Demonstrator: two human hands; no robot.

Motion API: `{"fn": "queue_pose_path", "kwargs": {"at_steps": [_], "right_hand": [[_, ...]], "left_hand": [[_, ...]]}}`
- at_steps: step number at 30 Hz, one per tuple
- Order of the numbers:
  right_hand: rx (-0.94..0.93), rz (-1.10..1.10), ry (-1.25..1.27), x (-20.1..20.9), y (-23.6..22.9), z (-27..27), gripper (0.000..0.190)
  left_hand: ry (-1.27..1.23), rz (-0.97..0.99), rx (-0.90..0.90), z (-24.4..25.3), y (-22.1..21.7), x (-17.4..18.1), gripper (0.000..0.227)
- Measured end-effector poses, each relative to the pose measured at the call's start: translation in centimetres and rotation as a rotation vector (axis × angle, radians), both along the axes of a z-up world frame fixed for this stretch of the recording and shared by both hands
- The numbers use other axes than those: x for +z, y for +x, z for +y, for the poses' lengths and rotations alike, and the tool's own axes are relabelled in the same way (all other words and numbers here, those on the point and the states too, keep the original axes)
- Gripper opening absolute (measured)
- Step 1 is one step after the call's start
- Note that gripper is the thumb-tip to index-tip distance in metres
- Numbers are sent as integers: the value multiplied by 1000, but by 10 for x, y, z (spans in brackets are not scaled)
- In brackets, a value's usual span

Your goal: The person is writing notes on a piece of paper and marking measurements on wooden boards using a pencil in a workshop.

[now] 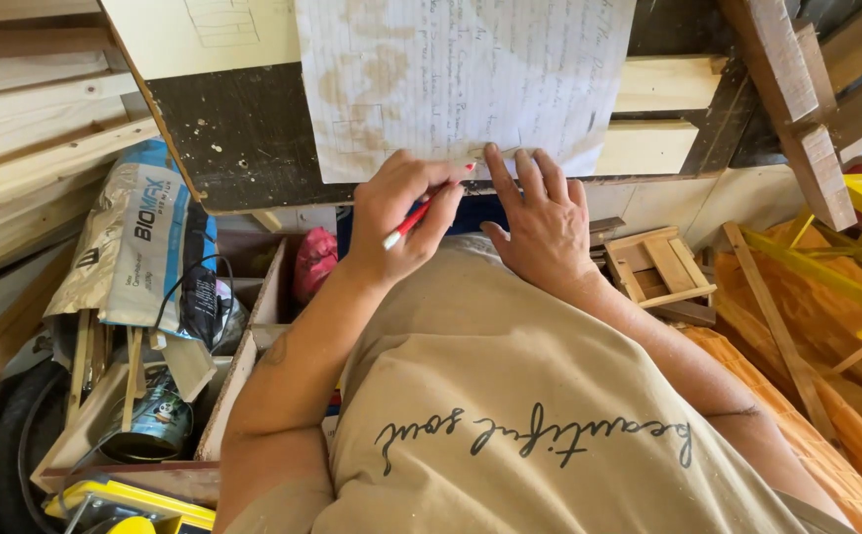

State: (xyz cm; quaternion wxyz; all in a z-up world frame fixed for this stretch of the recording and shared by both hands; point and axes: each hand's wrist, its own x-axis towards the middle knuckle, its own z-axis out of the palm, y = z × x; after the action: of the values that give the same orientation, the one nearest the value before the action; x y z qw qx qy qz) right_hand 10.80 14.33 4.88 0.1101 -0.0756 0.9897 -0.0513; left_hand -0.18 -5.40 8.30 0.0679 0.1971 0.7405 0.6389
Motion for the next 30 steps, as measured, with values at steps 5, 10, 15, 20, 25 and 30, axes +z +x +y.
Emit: {"fn": "queue_pose_path", "kwargs": {"at_steps": [5, 10, 15, 20, 25, 30], "right_hand": [[-18, -39, -9, 1, 1, -1, 110], [-11, -23, -46, 7, -1, 1, 108], [-7, -35, -55, 9, 2, 4, 105], [-3, -43, -59, 7, 4, 5, 105], [3, -65, -50, 8, 4, 5, 106], [-7, -88, -59, 10, 5, 5, 103]], "left_hand": [[-12, -102, -1, 13, 0, -34, 7], [-32, -77, -42, 22, -2, -53, 5], [-90, -22, -60, 23, 0, -64, 5], [-126, 24, -62, 23, 0, -67, 5], [-131, 34, -112, 23, 3, -71, 5], [-151, 59, -69, 22, 1, -71, 5]]}}
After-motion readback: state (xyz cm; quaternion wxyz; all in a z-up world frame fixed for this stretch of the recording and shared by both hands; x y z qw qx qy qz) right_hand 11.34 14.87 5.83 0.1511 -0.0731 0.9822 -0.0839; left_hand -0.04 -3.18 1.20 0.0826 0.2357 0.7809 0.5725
